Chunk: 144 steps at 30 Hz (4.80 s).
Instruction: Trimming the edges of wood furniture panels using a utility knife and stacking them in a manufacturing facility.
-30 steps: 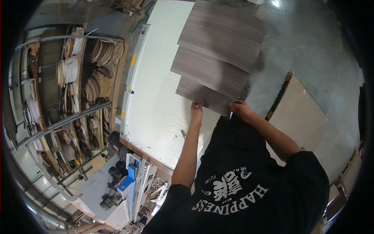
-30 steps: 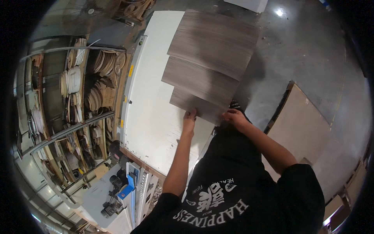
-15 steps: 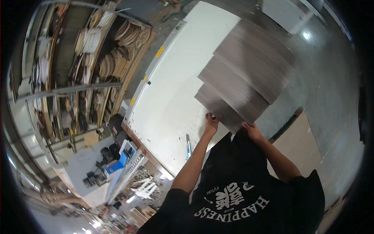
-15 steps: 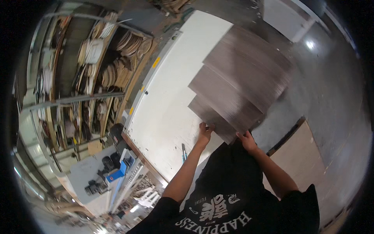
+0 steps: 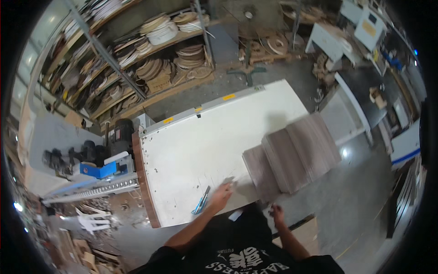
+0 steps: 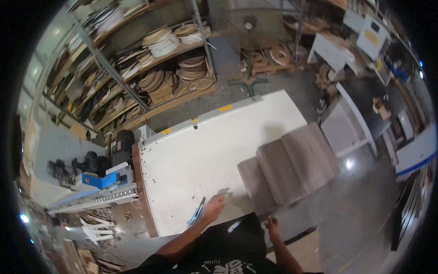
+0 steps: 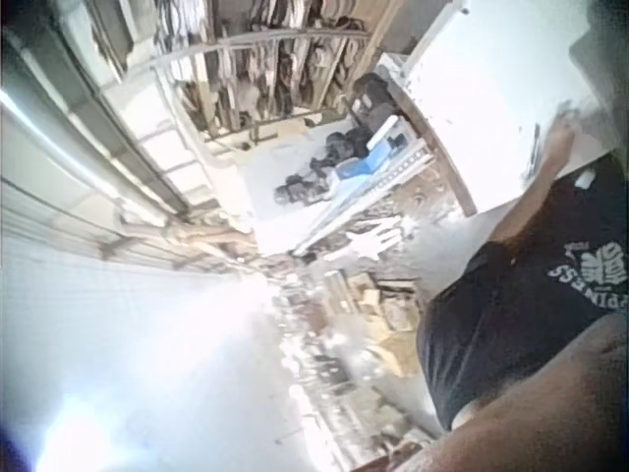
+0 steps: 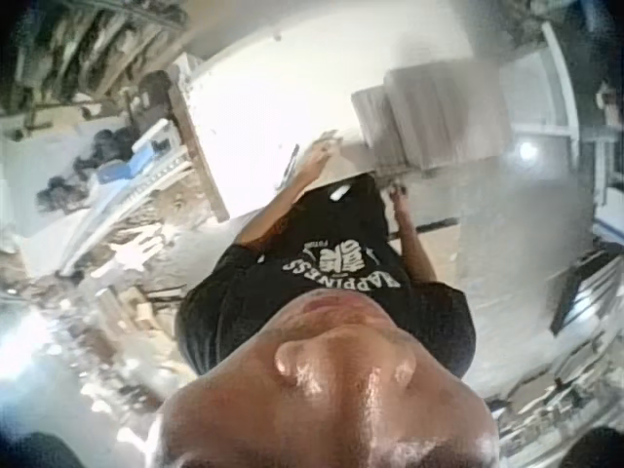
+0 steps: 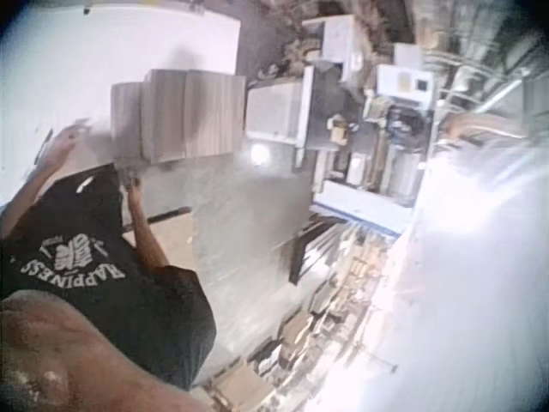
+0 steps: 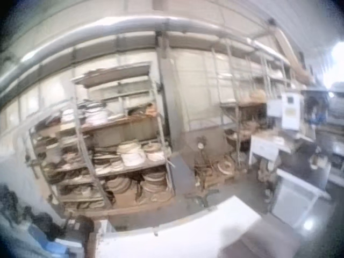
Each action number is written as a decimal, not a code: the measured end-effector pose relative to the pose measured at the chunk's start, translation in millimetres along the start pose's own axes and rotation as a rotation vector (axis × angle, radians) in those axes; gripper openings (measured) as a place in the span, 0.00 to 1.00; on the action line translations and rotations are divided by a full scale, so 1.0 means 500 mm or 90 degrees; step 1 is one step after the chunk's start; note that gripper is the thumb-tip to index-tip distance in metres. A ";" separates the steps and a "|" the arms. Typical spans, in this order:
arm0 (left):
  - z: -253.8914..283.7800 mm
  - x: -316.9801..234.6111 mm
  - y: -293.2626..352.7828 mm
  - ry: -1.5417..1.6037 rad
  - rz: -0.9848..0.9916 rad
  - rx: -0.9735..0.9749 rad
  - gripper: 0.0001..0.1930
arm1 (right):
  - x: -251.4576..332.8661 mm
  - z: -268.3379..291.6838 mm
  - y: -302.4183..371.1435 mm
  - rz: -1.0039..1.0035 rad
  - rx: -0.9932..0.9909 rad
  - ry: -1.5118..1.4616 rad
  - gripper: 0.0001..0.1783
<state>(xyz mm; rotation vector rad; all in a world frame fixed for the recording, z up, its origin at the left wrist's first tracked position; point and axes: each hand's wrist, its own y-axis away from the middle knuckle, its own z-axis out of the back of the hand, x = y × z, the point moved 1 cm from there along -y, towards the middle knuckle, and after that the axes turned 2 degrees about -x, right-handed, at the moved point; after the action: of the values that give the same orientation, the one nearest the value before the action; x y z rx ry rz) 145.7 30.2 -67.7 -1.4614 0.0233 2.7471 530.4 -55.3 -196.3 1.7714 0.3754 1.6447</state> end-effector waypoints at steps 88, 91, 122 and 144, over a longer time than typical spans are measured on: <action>0.546 0.422 0.458 -0.240 0.541 -0.444 0.45 | 0.228 -0.564 0.133 0.311 0.175 1.101 0.85; 0.547 0.418 0.458 -0.237 0.538 -0.455 0.45 | 0.217 -0.555 0.124 0.327 0.176 1.099 0.85; 0.533 0.397 0.449 -0.293 0.562 -0.433 0.48 | 0.178 -0.542 0.108 0.312 0.103 1.060 0.90; 0.522 0.416 0.438 -0.317 0.571 -0.431 0.49 | 0.070 -0.473 0.018 0.457 0.224 0.794 0.90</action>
<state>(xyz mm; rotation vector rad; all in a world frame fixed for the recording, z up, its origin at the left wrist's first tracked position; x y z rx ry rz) -194.1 -177.3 -94.4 -0.8719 -0.3915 4.0940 306.8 26.9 -171.0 0.8496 0.6203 3.2700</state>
